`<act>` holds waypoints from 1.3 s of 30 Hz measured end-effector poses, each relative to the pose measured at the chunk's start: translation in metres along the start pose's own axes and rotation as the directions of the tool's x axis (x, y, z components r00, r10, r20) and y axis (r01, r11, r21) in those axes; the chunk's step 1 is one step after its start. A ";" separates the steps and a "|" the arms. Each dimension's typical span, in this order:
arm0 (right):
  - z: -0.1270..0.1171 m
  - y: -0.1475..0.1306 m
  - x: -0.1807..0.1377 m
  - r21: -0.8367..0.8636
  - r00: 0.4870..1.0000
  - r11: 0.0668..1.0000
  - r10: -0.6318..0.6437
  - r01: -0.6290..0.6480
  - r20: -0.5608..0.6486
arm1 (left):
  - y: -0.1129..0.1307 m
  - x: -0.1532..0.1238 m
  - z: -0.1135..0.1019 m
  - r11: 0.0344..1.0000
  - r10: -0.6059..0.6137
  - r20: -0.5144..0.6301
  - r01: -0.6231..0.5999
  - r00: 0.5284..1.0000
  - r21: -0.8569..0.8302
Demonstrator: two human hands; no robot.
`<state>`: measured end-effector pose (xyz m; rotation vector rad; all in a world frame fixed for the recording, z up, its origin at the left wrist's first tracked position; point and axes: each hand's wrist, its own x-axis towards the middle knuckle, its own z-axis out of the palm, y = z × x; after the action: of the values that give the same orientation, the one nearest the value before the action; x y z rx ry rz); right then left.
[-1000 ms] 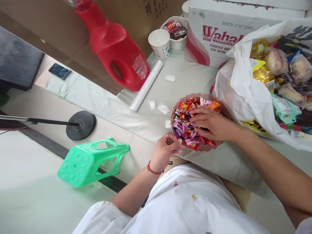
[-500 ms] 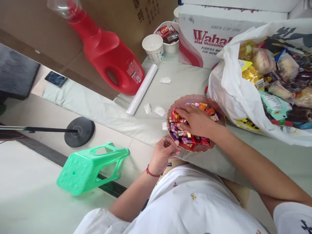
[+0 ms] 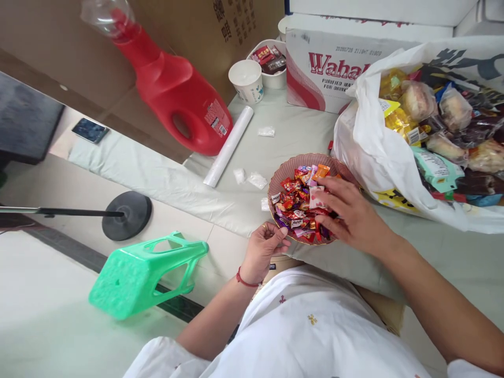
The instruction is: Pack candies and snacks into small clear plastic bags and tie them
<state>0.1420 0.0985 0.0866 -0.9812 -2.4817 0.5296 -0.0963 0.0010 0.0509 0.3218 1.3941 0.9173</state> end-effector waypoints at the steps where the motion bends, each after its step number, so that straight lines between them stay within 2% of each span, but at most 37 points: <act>1: -0.001 -0.001 0.000 0.011 0.995 0.997 0.082 -0.082 -0.052 | -0.001 0.000 0.000 1.000 0.000 -0.001 0.000 1.000 0.000; 4: 0.011 -0.009 0.006 -0.048 0.949 0.951 0.300 -0.305 -0.092 | -0.002 0.001 0.000 1.000 -0.004 -0.003 0.004 1.000 -0.002; 7: 0.038 -0.022 0.026 -0.156 0.918 0.905 0.394 -0.395 -0.038 | -0.001 0.003 0.000 1.000 -0.006 -0.003 0.006 1.000 0.016; 11: 0.061 -0.043 0.051 -0.148 0.941 0.932 0.338 -0.332 0.021 | -0.001 0.000 -0.001 0.998 0.014 0.008 -0.014 1.000 0.055; 13: 0.057 -0.054 0.048 -0.085 0.963 0.959 0.268 -0.269 -0.025 | -0.004 -0.010 -0.003 0.990 0.113 -0.025 -0.110 0.993 0.090; 14: 0.052 -0.060 0.041 -0.040 0.970 0.971 0.232 -0.236 -0.070 | -0.007 -0.017 -0.005 0.971 0.209 -0.065 -0.199 0.976 0.131; 15: 0.046 -0.066 0.032 0.022 0.972 0.980 0.200 -0.199 -0.122 | -0.009 -0.025 -0.008 0.934 0.326 -0.110 -0.302 0.939 0.191; 17: 0.035 -0.078 0.005 0.209 0.962 0.969 0.176 -0.132 -0.208 | -0.014 -0.043 -0.013 0.810 0.562 -0.158 -0.501 0.812 0.304; 18: 0.031 -0.083 -0.009 0.343 0.952 0.931 0.207 -0.121 -0.226 | -0.015 -0.051 -0.015 0.748 0.643 -0.144 -0.577 0.752 0.330; 19: 0.030 -0.089 -0.023 0.499 0.939 0.854 0.278 -0.144 -0.204 | -0.016 -0.058 -0.015 0.702 0.690 -0.096 -0.631 0.717 0.331; 20: 0.030 -0.094 -0.036 0.659 0.918 0.728 0.369 -0.189 -0.145 | -0.016 -0.062 -0.013 0.676 0.704 -0.009 -0.666 0.710 0.315; 22: 0.034 -0.102 -0.054 0.887 0.860 0.378 0.509 -0.265 0.040 | -0.011 -0.066 -0.001 0.670 0.636 0.255 -0.685 0.728 0.285; 24: 0.037 -0.107 -0.063 0.953 0.812 0.050 0.538 -0.299 0.227 | -0.004 -0.063 0.019 0.686 0.481 0.506 -0.666 0.716 0.291; 25: 0.038 -0.108 -0.064 0.947 0.794 -0.069 0.529 -0.312 0.300 | 0.001 -0.061 0.031 0.692 0.410 0.588 -0.658 0.697 0.297; 27: 0.034 -0.105 -0.064 0.920 0.753 -0.218 0.530 -0.325 0.391 | 0.008 -0.057 0.054 0.677 0.358 0.660 -0.670 0.661 0.305; 28: 0.030 -0.101 -0.063 0.917 0.728 -0.245 0.558 -0.316 0.400 | 0.011 -0.055 0.062 0.649 0.373 0.673 -0.698 0.638 0.302; 29: 0.026 -0.096 -0.061 0.927 0.702 -0.233 0.605 -0.295 0.375 | 0.013 -0.053 0.067 0.614 0.407 0.671 -0.729 0.620 0.301; 30: 0.020 -0.088 -0.059 0.944 0.677 -0.176 0.661 -0.279 0.323 | 0.013 -0.052 0.069 0.576 0.455 0.653 -0.759 0.606 0.303; 31: 0.015 -0.079 -0.054 0.957 0.654 -0.069 0.716 -0.281 0.244 | 0.012 -0.050 0.067 0.539 0.520 0.610 -0.784 0.598 0.308; 32: 0.009 -0.069 -0.049 0.946 0.640 0.090 0.756 -0.312 0.139 | 0.010 -0.048 0.063 0.506 0.594 0.544 -0.801 0.592 0.319; 33: 0.004 -0.059 -0.041 0.883 0.645 0.288 0.764 -0.370 0.022 | 0.008 -0.045 0.057 0.478 0.670 0.455 -0.810 0.586 0.339; 34: -0.001 -0.048 -0.032 0.746 0.671 0.498 0.735 -0.443 -0.092 | 0.005 -0.041 0.049 0.456 0.737 0.356 -0.811 0.575 0.366; 35: -0.005 -0.038 -0.021 0.528 0.719 0.681 0.672 -0.507 -0.175 | 0.002 -0.037 0.041 0.445 0.787 0.259 -0.806 0.560 0.391; 36: -0.008 -0.030 -0.010 0.265 0.776 0.796 0.597 -0.543 -0.202 | 0.000 -0.033 0.033 0.453 0.814 0.173 -0.793 0.554 0.407; 37: -0.010 -0.022 0.002 0.010 0.819 0.832 0.548 -0.555 -0.172 | -0.001 -0.029 0.027 0.483 0.821 0.096 -0.774 0.563 0.409; 39: -0.009 -0.012 0.023 -0.355 0.851 0.792 0.525 -0.497 -0.022 | -0.002 -0.021 0.016 0.571 0.794 -0.042 -0.722 0.606 0.391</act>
<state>0.1246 0.1089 0.1055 -1.8403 -2.4070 0.2823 -0.0792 -0.0102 0.0677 1.2096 1.6332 1.4523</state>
